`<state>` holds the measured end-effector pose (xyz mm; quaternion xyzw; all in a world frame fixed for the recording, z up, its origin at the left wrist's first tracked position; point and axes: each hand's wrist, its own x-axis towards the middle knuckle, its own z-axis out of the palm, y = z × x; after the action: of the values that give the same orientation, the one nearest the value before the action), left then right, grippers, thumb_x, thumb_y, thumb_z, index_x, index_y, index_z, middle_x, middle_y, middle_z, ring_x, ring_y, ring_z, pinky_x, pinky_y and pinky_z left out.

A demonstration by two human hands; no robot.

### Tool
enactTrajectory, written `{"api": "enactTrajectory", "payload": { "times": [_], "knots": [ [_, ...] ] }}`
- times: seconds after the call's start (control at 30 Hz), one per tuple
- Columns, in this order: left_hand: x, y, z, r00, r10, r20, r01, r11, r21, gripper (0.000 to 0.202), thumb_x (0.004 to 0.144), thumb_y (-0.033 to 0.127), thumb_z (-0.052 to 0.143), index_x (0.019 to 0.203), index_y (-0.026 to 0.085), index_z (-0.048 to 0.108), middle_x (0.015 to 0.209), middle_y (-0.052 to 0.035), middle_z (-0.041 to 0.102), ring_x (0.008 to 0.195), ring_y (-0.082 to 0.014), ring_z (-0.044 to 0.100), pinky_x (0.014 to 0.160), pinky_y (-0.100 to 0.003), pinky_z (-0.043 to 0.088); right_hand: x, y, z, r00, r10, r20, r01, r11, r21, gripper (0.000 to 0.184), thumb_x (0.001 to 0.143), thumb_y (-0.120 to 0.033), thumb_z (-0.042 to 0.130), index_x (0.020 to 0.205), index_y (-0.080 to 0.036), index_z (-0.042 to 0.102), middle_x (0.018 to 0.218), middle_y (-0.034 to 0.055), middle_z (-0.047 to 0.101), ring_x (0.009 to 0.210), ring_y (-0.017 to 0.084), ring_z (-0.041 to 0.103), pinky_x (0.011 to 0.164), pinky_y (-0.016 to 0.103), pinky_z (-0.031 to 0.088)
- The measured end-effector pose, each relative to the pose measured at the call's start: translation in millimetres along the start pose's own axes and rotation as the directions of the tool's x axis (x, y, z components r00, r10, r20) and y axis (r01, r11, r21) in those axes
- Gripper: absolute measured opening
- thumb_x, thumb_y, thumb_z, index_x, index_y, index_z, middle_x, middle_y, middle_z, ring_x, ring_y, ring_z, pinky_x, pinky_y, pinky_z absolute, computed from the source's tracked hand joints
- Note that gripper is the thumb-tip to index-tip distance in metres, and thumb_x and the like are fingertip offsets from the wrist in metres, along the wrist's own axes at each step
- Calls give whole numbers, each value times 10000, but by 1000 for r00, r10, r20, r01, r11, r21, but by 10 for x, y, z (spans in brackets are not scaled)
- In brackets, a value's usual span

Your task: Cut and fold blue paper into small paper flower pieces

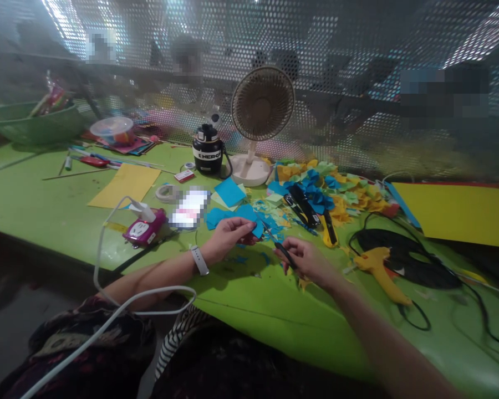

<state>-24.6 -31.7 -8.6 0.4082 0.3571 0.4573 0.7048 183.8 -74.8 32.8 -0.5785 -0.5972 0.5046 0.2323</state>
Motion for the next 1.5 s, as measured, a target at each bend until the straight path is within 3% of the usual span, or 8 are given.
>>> {"api": "enactTrajectory", "payload": {
  "times": [0.37, 0.63, 0.83, 0.93, 1.07, 1.2, 1.33, 1.5],
  "knots": [
    [11, 11, -19, 1000, 11, -21, -11, 1000, -16, 378, 670, 419, 868, 779, 122, 660, 647, -5, 676, 611, -120, 674, 608, -240, 561, 1, 38, 1, 1000, -31, 2, 31, 999, -23, 578, 639, -763, 683, 681, -222, 484, 521, -32, 568, 447, 103, 489, 423, 233, 312],
    [18, 12, -41, 999, 36, -22, -35, 999, 27, 446, 646, 486, 865, 802, 114, 673, 692, -37, 696, 641, -136, 681, 596, -241, 560, 24, 95, -3, 998, -61, -13, 61, 998, -1, 582, 629, -758, 706, 670, -212, 507, 517, -31, 566, 468, 111, 507, 464, 249, 367],
    [19, 27, -26, 999, -1, -40, -1, 999, -35, 428, 663, 469, 859, 839, 152, 632, 716, 1, 679, 640, -170, 723, 474, -198, 495, 72, 147, -63, 993, -70, -100, 70, 998, 0, 584, 601, -753, 727, 714, -220, 516, 563, -19, 596, 441, 111, 471, 427, 256, 368],
    [21, 47, 0, 992, -101, -81, 92, 989, -112, 385, 739, 489, 800, 827, 161, 619, 692, -16, 687, 641, -201, 733, 441, -209, 479, 136, 214, -120, 972, -129, -195, 106, 986, -127, 488, 658, -676, 721, 738, -224, 556, 637, 13, 638, 517, 149, 528, 479, 284, 408],
    [14, 77, 23, 983, -170, -64, 157, 973, -171, 248, 869, 373, 685, 900, 126, 681, 805, -96, 753, 778, -208, 747, 621, -263, 582, 229, 289, -207, 917, -206, -343, 33, 893, -450, 262, 715, -477, 710, 728, -234, 613, 757, 45, 701, 691, 217, 624, 640, 335, 447],
    [9, 75, 28, 986, -165, 23, 166, 961, -220, 153, 853, 191, 637, 965, 115, 708, 1009, -133, 765, 926, -202, 735, 822, -315, 593, 303, 363, -275, 898, -213, -386, -43, 828, -559, 190, 733, -416, 698, 747, -237, 637, 837, 59, 736, 770, 246, 654, 690, 346, 446],
    [7, 45, 25, 982, -156, 104, 180, 941, -287, 260, 784, 126, 644, 1038, 131, 695, 1103, -135, 749, 1023, -220, 714, 993, -382, 532, 344, 415, -303, 910, -204, -361, -52, 808, -587, 197, 770, -429, 661, 789, -233, 663, 872, 66, 743, 779, 248, 651, 700, 348, 443],
    [-23, 20, 16, 972, -88, 218, 148, 950, -277, 550, 638, -46, 668, 1144, 166, 636, 1183, -100, 721, 1095, -206, 694, 1039, -349, 490, 381, 435, -300, 882, -273, -384, -68, 733, -677, 213, 780, -418, 644, 814, -216, 701, 962, 98, 719, 806, 243, 641, 698, 338, 433]
  ]
}}
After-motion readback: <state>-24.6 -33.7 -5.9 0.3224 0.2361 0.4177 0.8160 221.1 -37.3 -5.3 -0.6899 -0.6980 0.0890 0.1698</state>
